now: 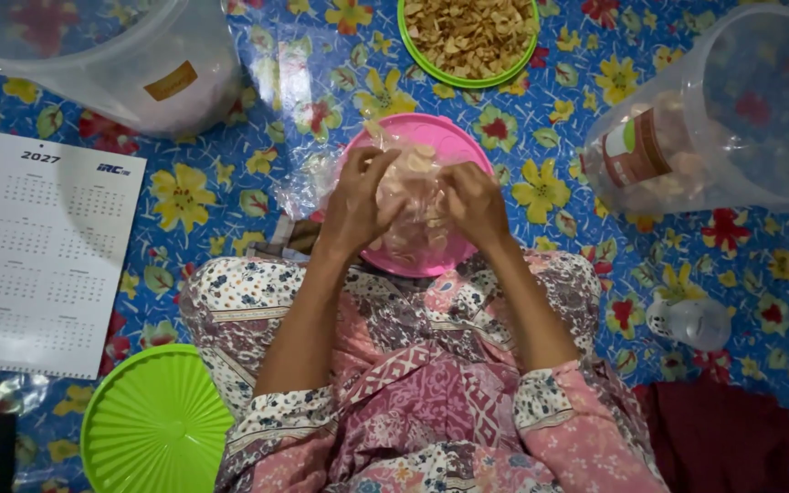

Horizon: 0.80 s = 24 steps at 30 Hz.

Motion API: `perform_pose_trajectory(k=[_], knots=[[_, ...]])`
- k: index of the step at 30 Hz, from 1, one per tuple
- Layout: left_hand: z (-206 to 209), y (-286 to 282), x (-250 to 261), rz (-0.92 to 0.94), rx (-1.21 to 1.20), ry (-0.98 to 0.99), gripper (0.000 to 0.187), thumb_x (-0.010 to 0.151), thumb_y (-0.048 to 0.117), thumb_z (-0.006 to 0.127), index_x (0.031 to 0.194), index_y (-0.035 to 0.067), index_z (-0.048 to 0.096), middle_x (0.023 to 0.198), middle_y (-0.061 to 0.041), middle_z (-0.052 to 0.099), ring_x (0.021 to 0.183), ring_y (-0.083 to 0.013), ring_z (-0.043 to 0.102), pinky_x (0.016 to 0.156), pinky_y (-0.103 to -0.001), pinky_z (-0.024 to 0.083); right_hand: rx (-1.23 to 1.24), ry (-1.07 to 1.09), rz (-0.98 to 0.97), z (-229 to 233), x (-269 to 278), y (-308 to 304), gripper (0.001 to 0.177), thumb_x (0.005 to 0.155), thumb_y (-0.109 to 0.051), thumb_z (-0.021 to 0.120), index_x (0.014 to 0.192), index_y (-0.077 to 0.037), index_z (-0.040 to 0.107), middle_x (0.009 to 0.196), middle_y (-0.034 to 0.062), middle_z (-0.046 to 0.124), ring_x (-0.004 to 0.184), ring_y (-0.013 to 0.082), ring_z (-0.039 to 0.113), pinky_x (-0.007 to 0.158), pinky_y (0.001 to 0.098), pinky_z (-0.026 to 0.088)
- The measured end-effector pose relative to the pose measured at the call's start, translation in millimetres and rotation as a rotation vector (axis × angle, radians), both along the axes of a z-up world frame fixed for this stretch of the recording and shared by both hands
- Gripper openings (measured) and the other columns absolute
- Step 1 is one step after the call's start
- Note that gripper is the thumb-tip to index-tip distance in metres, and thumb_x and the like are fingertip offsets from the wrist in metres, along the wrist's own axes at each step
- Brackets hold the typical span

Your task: Package small snack items into individual plastic bags

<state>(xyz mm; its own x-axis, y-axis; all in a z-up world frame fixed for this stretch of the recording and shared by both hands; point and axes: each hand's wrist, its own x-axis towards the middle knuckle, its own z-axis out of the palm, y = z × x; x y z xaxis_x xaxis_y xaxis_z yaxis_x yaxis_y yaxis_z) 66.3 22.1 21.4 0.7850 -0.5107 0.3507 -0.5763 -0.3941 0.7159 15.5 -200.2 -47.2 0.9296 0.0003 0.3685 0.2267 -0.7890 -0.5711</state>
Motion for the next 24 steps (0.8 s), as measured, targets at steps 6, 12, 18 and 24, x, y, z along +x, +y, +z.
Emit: perform_pose_trajectory(k=[6,12,18,24], knots=[[-55,-11,6,-0.030,0.107,-0.164,0.016,0.074,0.017,0.067,0.090,0.016,0.063,0.102,-0.008,0.053,0.099,-0.0323,0.055,0.076,-0.042,0.048,-0.013,-0.045,0.012,-23,-2,3,0.022,0.078,-0.005,0.063,0.097,-0.016,0.062,0.086,0.0035,0.059,0.084,0.0266,0.061,0.074,0.0386,0.046],[-41,-2,10,0.062,0.047,-0.247,0.008,0.076,0.013,0.067,0.082,0.018,0.064,0.087,-0.003,0.055,0.089,-0.0272,0.055,0.072,-0.037,0.045,0.005,-0.050,0.002,-23,-10,12,0.032,0.077,-0.003,0.063,0.107,-0.013,0.059,0.090,0.0081,0.061,0.087,0.0287,0.062,0.077,0.0398,0.048],[12,1,-4,-0.029,-0.317,-0.111,0.005,0.083,0.010,0.069,0.087,0.014,0.067,0.079,-0.004,0.061,0.079,-0.0274,0.061,0.069,-0.035,0.048,0.169,0.017,-0.017,44,-35,31,0.050,0.072,-0.002,0.066,0.120,-0.007,0.052,0.107,0.0150,0.057,0.103,0.0361,0.057,0.089,0.0455,0.044],[25,-9,-31,-0.249,-0.433,0.270,0.003,0.079,0.010,0.071,0.081,0.009,0.069,0.062,-0.006,0.062,0.057,-0.0200,0.062,0.058,-0.029,0.050,0.441,0.102,-0.146,51,-74,27,0.039,0.085,-0.008,0.061,0.123,-0.005,0.052,0.110,0.0167,0.059,0.105,0.0339,0.058,0.090,0.0412,0.046]])
